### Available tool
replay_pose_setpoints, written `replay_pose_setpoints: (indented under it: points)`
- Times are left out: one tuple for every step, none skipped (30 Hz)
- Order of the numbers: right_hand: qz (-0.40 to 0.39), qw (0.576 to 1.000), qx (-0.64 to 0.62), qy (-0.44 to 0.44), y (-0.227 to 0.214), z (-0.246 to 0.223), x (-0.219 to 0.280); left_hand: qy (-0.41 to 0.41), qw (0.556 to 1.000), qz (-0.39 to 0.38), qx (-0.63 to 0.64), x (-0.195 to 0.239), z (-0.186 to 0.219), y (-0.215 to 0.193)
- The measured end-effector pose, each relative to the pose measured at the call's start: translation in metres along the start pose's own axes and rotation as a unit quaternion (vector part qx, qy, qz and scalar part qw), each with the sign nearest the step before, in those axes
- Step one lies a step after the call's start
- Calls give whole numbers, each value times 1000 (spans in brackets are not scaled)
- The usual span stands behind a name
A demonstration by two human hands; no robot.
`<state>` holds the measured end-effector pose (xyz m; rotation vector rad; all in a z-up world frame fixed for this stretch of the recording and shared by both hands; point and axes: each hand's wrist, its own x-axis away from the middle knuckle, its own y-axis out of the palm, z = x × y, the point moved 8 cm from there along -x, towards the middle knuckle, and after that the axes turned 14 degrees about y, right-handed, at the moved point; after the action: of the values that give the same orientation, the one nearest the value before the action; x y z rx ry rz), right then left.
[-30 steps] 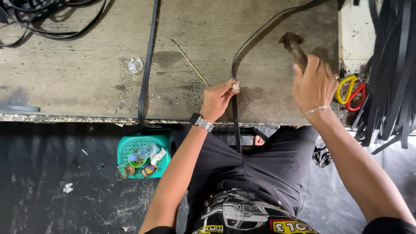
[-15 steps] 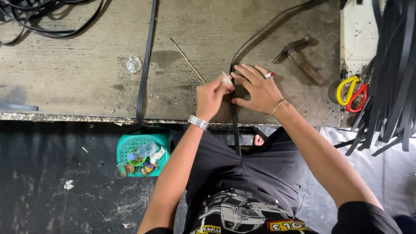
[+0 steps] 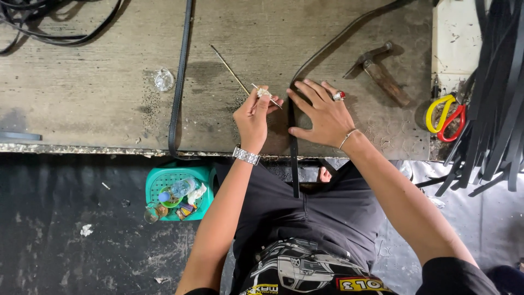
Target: The person is hammering metal rivets into a long leather strap on a workbench to secure them.
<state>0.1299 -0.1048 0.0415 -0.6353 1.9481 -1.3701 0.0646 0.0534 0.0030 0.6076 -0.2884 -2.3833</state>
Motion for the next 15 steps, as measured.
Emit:
replay_pose_setpoints:
  points:
    - [0,1000,0,-1,1,-3,-1,0,1000,1,0,0,2,0]
    - [-4,1000,-6,11,3,-4,-1,8,1000,-11,-20,-1,5,2]
    - [-7,1000,-12,24,4,-5,-3,17,999,-24,-39,-2,9,4]
    - [-6,1000,-12,23,4,-8,-3,17,999,-24,-38,-2,10,4]
    - [-14,999,-9,35,6,-9,-3,19,999,-20,-39,-2,11,5]
    - [-21,999,-6,47,8,-10,-3,21,999,-17,-40,-2,13,5]
    - [-20,999,-6,46,7,-9,-3,23,999,-17,-40,-2,13,5]
    - [-22,999,-10,43,7,-9,-3,26,999,-17,-40,-2,13,5]
    - [-25,999,-14,40,7,-9,-2,29,999,-17,-40,-1,13,5]
    - [-25,999,-14,39,6,-9,-1,29,999,-17,-41,-1,15,5]
    - [-33,999,-16,37,5,-10,-1,33,998,-25,-48,-1,17,6]
    - [-40,998,-18,35,5,-10,-1,37,997,-34,-55,-2,18,8]
    - [-40,998,-18,35,3,-10,0,38,997,-35,-56,-1,20,8]
    - [-50,998,-13,32,4,-10,0,44,995,-42,-74,-1,21,8]
    - [-60,998,-8,30,4,-9,2,50,993,-50,-92,-1,23,9]
